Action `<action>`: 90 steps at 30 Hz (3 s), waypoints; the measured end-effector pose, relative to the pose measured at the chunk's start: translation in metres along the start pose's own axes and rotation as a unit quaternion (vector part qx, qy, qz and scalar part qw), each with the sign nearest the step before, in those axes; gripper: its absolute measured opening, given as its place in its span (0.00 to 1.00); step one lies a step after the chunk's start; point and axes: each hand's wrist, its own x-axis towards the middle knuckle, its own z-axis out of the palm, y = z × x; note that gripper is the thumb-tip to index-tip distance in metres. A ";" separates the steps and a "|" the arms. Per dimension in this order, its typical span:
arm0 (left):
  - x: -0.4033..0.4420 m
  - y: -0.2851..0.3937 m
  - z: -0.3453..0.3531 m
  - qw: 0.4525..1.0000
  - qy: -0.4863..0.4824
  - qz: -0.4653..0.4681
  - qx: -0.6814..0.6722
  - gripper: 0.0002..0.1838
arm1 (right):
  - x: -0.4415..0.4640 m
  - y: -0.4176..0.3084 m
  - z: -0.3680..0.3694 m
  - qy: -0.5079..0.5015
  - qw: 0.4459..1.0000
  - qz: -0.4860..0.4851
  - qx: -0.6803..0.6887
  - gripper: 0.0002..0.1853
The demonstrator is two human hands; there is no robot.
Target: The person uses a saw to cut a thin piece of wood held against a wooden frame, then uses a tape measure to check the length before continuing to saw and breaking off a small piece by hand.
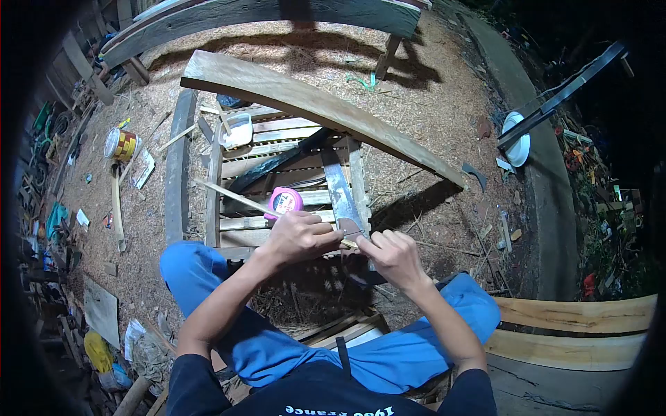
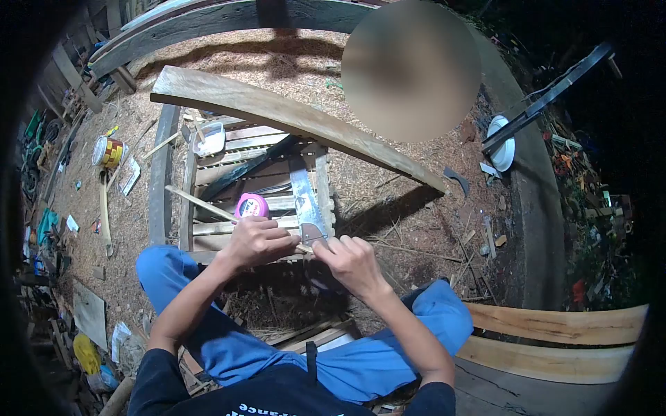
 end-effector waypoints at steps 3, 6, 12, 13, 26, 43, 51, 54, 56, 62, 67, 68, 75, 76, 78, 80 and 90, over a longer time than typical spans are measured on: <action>0.002 0.015 0.002 0.999 0.008 -0.047 0.025 0.10 | -0.001 -0.007 0.007 0.022 0.999 0.040 -0.005 0.06; 0.010 0.033 0.009 0.991 0.031 -0.127 0.027 0.08 | -0.001 -0.022 0.020 0.058 0.985 0.156 0.043 0.06; 0.015 0.018 0.004 0.984 0.042 -0.164 0.052 0.07 | 0.009 -0.014 0.013 0.028 0.954 0.263 0.144 0.10; 0.013 0.013 0.003 0.981 0.051 -0.181 0.049 0.07 | 0.010 -0.013 0.013 0.027 0.954 0.262 0.143 0.10; -0.008 -0.002 -0.007 0.992 -0.005 -0.124 -0.005 0.13 | -0.005 -0.001 0.021 -0.013 0.749 0.354 0.560 0.17; -0.042 0.007 0.004 0.985 -0.104 -0.127 -0.044 0.18 | 0.027 -0.022 0.011 -0.122 0.886 0.337 0.294 0.12; -0.051 -0.003 -0.005 0.983 -0.116 -0.140 -0.037 0.18 | 0.033 -0.025 0.016 -0.153 0.894 0.216 0.361 0.17; -0.053 -0.011 -0.016 0.978 -0.116 -0.167 -0.053 0.19 | 0.035 -0.025 0.008 -0.178 0.908 0.215 0.313 0.15; -0.054 -0.016 -0.027 0.976 -0.105 -0.185 -0.048 0.19 | 0.028 -0.015 0.015 -0.132 0.939 0.171 0.269 0.13; -0.071 -0.026 -0.044 0.973 -0.060 -0.220 -0.029 0.18 | 0.021 -0.007 0.018 -0.055 0.969 0.135 0.201 0.13; -0.081 -0.028 -0.042 0.958 -0.112 -0.265 -0.002 0.22 | 0.022 -0.016 0.022 -0.109 0.973 0.143 0.144 0.25; -0.077 -0.026 -0.041 0.960 -0.086 -0.268 0.011 0.26 | 0.019 -0.016 0.030 -0.101 0.984 0.110 0.093 0.42; -0.070 -0.027 -0.019 0.936 -0.087 -0.333 0.077 0.51 | 0.014 -0.023 0.044 -0.139 0.961 0.205 0.124 0.59; -0.070 -0.027 -0.015 0.928 -0.102 -0.352 0.065 0.51 | 0.014 -0.023 0.045 -0.139 0.961 0.205 0.124 0.59; -0.069 -0.028 -0.010 0.920 -0.119 -0.370 0.052 0.51 | 0.013 -0.024 0.047 -0.120 0.963 0.206 0.126 0.58; -0.070 -0.028 -0.007 0.923 -0.093 -0.369 0.062 0.51 | 0.011 -0.023 0.049 -0.096 0.969 0.193 0.120 0.58; -0.079 -0.039 -0.019 0.938 -0.054 -0.339 0.043 0.37 | 0.014 -0.018 0.026 -0.058 0.961 0.216 0.165 0.52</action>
